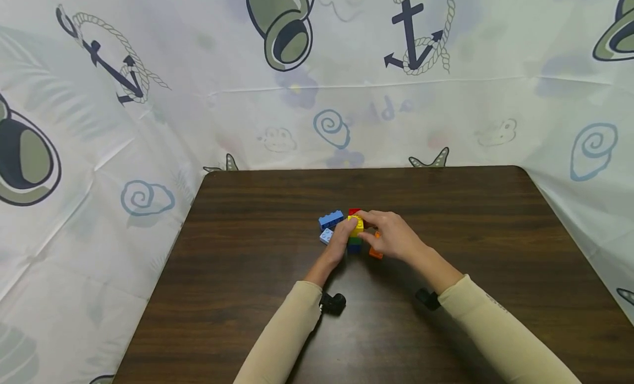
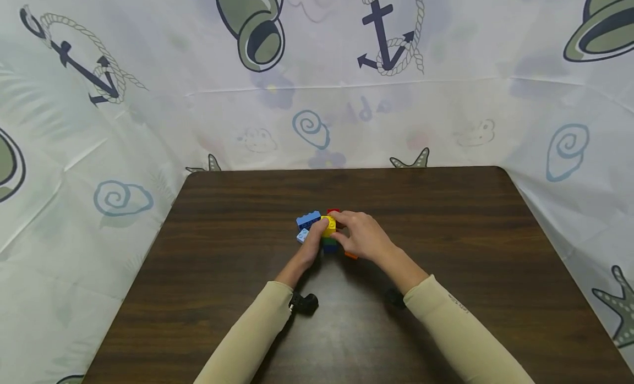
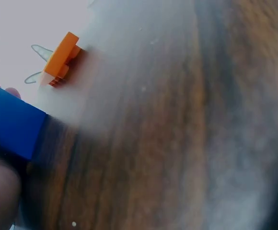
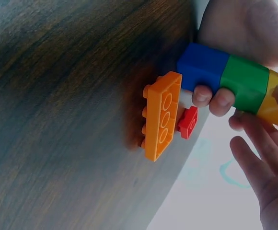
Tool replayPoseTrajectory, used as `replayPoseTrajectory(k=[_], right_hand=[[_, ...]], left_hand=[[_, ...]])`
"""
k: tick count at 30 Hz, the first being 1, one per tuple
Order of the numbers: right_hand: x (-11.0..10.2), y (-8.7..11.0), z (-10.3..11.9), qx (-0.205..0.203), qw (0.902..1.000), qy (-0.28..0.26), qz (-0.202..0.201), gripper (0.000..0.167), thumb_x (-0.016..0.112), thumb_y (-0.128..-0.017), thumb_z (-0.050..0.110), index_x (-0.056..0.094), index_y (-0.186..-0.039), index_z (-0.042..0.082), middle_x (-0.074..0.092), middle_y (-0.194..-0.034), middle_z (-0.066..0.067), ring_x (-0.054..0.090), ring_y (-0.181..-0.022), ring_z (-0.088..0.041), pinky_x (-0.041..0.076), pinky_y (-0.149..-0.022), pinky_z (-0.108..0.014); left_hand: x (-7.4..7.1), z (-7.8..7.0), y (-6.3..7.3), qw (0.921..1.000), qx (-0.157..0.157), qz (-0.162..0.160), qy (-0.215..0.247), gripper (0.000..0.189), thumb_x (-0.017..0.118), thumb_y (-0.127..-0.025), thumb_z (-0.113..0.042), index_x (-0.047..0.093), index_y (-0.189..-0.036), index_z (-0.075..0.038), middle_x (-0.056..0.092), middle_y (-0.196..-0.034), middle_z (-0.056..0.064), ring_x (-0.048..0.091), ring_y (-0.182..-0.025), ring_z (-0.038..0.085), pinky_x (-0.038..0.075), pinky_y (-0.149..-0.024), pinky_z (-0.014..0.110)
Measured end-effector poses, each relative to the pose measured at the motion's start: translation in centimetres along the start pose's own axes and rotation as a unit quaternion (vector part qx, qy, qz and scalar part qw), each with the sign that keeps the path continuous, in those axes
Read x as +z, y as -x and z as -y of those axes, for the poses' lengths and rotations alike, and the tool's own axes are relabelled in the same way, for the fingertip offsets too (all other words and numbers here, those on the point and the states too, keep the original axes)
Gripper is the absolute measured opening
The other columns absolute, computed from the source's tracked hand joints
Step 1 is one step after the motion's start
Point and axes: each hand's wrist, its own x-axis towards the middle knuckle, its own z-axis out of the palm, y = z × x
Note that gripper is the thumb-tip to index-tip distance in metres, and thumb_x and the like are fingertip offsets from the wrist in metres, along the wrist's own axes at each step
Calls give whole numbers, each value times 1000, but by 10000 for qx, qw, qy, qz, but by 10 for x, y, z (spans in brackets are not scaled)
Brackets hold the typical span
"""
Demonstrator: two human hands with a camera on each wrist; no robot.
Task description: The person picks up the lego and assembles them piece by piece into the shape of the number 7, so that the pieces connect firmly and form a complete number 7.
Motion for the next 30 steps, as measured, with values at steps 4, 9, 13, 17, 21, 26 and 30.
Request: replayPoseTrajectory(k=[4,9,13,17,21,26,30], right_hand=[[0,0,-1,16,10000,-80,13,47,77,-86,15,61,-130,5,71,-108,-7,69,-91,-25,56,-80,-39],[1,0,-2,34,10000,29,-31,47,76,-88,20,62,-131,9,72,-105,-4,69,-85,-22,56,-72,-36],[0,1,-1,114,9997,189,-54,46,77,-87,23,63,-130,12,72,-102,-2,68,-79,-20,54,-66,-36],[0,2,0,118,9996,269,-36,50,78,-85,21,62,-131,8,72,-106,-6,68,-81,-22,55,-72,-39],[0,3,0,89,9995,289,-74,52,79,-84,21,62,-132,7,72,-110,-8,68,-83,-24,55,-74,-42],[1,2,-1,52,9994,315,-110,52,79,-84,22,62,-131,8,72,-110,-8,69,-85,-24,55,-75,-42],[0,3,-3,29,9994,326,-110,50,78,-86,24,62,-131,10,72,-108,-6,68,-80,-23,56,-73,-40]], left_hand=[[3,-2,0,9997,106,-96,-173,50,37,-100,-25,55,-114,19,55,-108,38,52,-83,6,44,-86,56],[9,-3,0,9977,446,-398,-310,47,38,-99,-21,56,-109,21,55,-102,40,52,-79,6,49,-79,49],[12,-1,0,9955,657,-628,-264,43,39,-99,-17,58,-106,20,58,-100,39,54,-81,7,48,-77,28],[15,0,0,9931,815,-789,-287,41,39,-99,-16,60,-105,18,61,-97,36,59,-84,21,48,-75,22],[16,0,1,9918,940,-833,-243,39,39,-99,-15,61,-107,17,62,-100,35,60,-90,43,48,-78,24],[16,0,1,9912,985,-831,-285,40,38,-99,-15,60,-109,17,61,-102,35,58,-93,48,47,-79,23],[17,0,1,9911,984,-835,-316,38,38,-100,-14,61,-108,15,61,-101,35,57,-94,51,47,-79,24]])
